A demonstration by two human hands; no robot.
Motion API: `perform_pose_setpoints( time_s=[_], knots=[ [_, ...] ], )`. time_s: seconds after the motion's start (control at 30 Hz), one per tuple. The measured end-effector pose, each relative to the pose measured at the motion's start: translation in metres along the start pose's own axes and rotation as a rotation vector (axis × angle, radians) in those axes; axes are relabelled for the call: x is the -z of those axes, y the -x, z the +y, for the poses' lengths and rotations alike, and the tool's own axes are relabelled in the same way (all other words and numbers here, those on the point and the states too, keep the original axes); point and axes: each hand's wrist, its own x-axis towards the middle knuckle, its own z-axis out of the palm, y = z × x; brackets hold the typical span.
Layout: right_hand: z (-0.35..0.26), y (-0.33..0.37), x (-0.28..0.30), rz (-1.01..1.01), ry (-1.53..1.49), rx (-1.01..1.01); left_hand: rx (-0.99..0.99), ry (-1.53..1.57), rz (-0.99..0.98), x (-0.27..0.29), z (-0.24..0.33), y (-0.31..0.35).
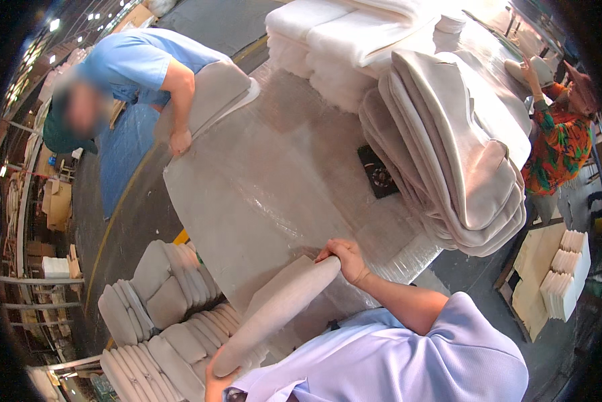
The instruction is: The person folds light-colored cushion covers one at a time on a table and stacks them. A coworker across the table also folds similar items. The camera wearer handles each cover by hand, aligning edges and placing the folded pieces into a growing stack.
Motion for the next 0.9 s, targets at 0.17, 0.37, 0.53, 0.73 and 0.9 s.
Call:
perform_pose_setpoints(
  time_s=[0.17,0.37,0.53,0.73,0.9],
  knots=[
    [-0.019,0.022,0.006,0.106,-0.060,-0.062,-0.105,0.046,0.085,-0.041,-0.042,0.002],
    [-0.080,0.069,0.089,0.244,0.000,0.090,-0.348,0.096,0.041,-0.082,0.047,-0.043],
    [-0.086,0.093,0.120,0.324,0.039,-0.078,-0.072,0.424,-0.303,-0.094,0.018,-0.080],
    [-0.102,0.056,0.115,0.128,0.790,-0.364,0.074,-0.043,-0.442,-0.078,0.047,-0.165],
    [-0.086,0.008,0.095,-0.349,1.636,-0.520,-0.353,-0.350,-0.302,-0.162,0.117,-0.214]
  ],
)
